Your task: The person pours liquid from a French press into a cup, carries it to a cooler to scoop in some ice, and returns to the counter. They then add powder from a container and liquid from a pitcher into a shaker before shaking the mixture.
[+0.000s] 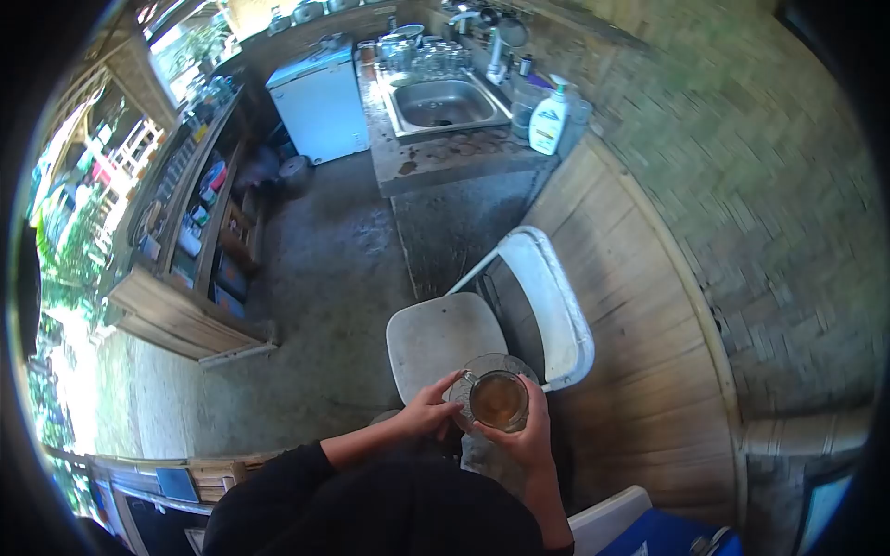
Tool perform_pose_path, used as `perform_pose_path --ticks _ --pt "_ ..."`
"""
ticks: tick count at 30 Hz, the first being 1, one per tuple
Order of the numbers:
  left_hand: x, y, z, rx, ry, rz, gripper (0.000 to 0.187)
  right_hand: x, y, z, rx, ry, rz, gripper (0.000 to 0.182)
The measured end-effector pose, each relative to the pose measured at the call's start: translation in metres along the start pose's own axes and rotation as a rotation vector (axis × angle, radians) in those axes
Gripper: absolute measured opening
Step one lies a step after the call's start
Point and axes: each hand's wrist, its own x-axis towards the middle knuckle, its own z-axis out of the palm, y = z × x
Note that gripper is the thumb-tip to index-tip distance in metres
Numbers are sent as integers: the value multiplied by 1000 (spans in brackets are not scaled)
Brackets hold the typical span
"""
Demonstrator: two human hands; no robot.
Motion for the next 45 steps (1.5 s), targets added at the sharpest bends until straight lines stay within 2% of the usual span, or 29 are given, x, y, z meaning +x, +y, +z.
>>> perform_pose_path --ticks 8,11,15,18,20,25,31,38,45 --pt "-10 17 -77 -102 107 84 58 63 -24 67 -3 -91 -119 90" --pt "1 8 -118 -145 83 142 59 87 -35 98 -2 -88 -113 89" --pt "-6 30 -169 -143 46 136 59 116 -56 139 43 -79 -75 87" --pt "-12 37 -208 -160 73 200 59 138 -65 171 4 -113 -154 87" --pt "-25 48 -231 -154 98 137 60 149 -65 195 -4 -132 -163 89" --pt "-42 37 -289 -196 128 148 60 174 -78 249 16 -243 -181 92" --pt "-69 30 -345 -266 332 186 60 199 -95 316 15 -343 -248 91" --pt "-120 29 -407 -295 459 197 62 235 -123 404 171 -568 -279 89" --pt "-163 11 -454 -388 696 293 62 259 -149 494 266 -736 -398 86"
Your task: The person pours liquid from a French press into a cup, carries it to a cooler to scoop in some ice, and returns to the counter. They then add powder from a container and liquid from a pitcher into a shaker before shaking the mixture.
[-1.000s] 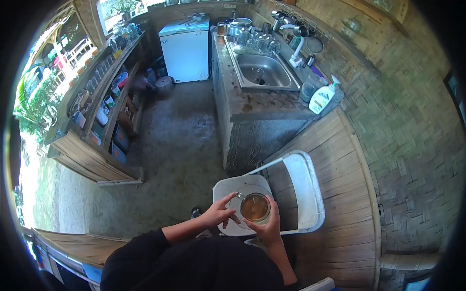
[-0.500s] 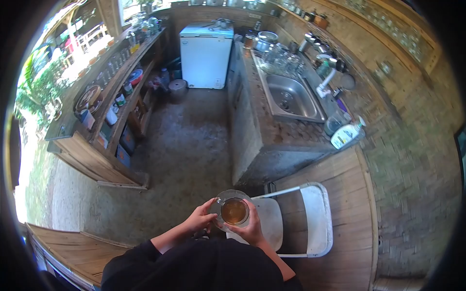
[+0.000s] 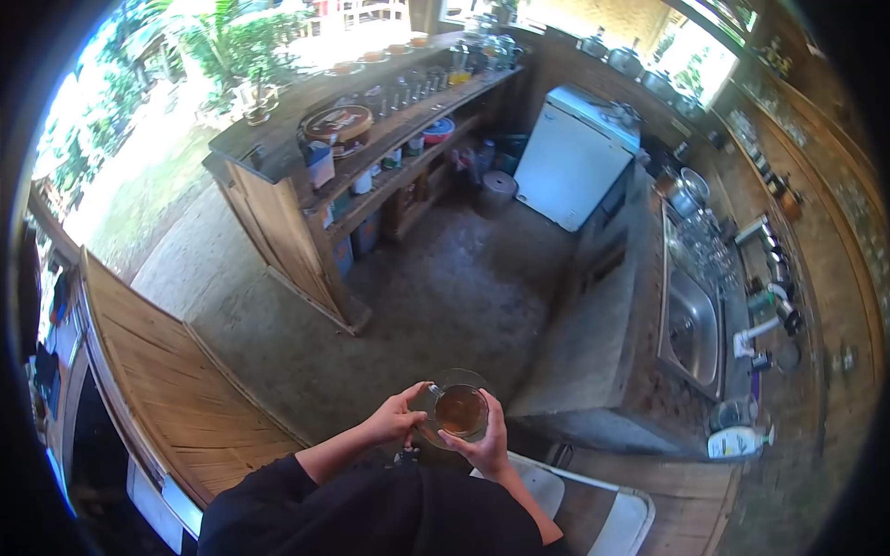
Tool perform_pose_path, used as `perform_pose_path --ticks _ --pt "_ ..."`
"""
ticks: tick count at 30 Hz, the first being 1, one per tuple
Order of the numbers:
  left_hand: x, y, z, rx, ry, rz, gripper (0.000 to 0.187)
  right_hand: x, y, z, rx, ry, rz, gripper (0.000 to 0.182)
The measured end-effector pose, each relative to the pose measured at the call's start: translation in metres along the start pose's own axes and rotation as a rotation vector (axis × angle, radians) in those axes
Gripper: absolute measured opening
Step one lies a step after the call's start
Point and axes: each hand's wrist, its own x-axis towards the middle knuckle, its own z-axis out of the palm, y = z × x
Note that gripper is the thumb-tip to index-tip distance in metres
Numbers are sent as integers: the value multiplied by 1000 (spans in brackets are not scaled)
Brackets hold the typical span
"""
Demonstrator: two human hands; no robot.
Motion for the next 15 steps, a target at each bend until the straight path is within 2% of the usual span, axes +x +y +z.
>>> perform_pose_path --ticks 3,15 --pt "-6 15 -17 -27 166 70 59 27 10 20 -16 -67 -55 87" --pt "-34 42 -56 39 302 108 58 80 -9 62 48 -199 -198 86"
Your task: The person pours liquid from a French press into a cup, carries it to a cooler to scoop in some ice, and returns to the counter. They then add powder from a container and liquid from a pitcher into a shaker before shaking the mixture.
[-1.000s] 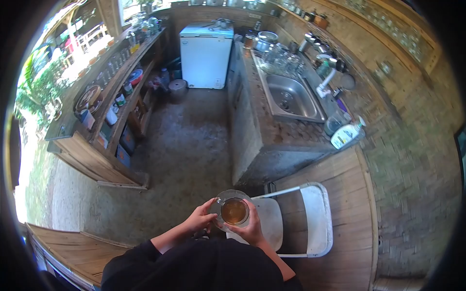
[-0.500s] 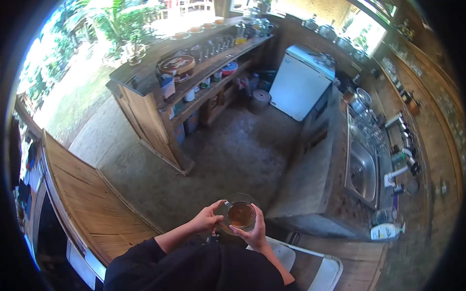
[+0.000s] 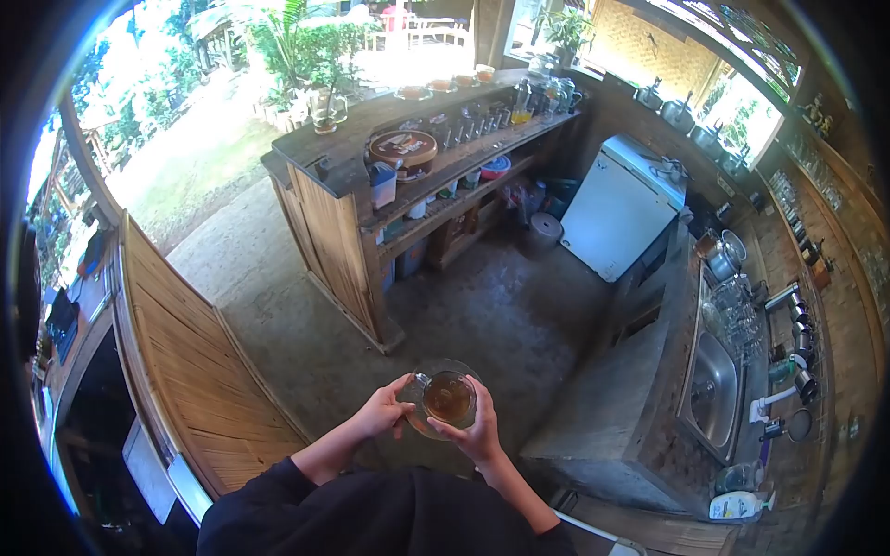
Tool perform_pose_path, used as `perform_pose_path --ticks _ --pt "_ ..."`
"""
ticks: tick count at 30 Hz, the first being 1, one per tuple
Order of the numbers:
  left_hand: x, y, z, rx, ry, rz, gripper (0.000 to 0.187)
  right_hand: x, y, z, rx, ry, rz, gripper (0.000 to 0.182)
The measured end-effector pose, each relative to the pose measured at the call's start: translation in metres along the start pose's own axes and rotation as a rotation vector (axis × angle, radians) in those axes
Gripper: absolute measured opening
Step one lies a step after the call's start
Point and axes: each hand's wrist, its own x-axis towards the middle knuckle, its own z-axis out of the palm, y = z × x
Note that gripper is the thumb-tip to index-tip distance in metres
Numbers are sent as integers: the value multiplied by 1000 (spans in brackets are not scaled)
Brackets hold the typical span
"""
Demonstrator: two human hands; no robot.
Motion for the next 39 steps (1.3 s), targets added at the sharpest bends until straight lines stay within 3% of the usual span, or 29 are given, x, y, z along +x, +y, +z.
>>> perform_pose_path --ticks 7,14,25,30,39 --pt "4 17 5 -4 18 22 54 14 -4 -10 37 -3 20 86" --pt "57 21 23 19 -24 30 57 40 26 -48 14 11 22 86" --pt "214 48 94 -27 1 49 58 137 101 -173 -31 -13 37 90" --pt "263 79 116 0 49 28 57 189 128 -215 -18 -125 59 91" --pt "327 96 79 -153 190 88 56 295 181 -199 158 -283 -7 89"
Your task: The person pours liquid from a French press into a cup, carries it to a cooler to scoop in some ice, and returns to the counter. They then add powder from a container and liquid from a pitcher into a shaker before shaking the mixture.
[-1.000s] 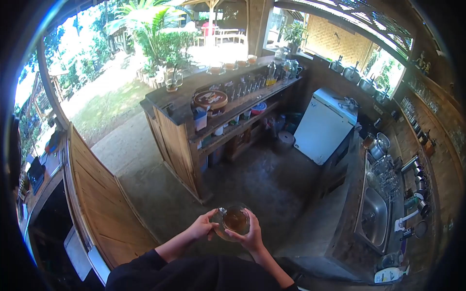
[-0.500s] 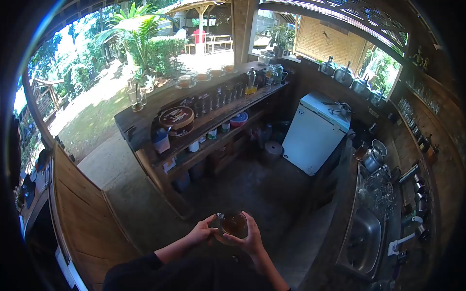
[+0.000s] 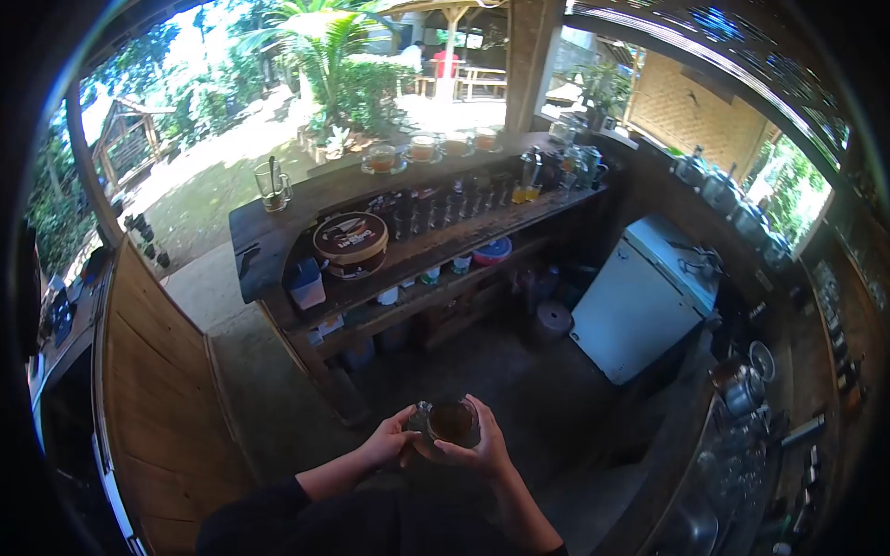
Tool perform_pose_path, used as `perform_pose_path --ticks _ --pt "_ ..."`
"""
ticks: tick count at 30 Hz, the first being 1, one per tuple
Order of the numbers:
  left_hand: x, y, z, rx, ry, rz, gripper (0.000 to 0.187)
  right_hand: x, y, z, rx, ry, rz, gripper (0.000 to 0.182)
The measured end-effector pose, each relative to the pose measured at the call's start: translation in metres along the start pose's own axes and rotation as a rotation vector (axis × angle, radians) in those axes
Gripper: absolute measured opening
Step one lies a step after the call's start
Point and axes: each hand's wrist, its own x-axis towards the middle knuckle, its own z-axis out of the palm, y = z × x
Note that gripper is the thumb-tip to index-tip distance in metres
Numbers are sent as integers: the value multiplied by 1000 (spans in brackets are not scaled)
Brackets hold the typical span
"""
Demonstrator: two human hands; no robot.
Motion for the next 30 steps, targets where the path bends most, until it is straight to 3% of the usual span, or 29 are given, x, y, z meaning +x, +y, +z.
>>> perform_pose_path --ticks 15,19,30 --pt "131 153 -120 19 193 141 57 271 17 28 86 -195 -116 90" --pt "157 176 -150 -27 208 123 57 326 19 44 175 -194 -106 90" --pt "219 223 -180 -159 485 400 55 464 26 53 220 -406 -295 98"
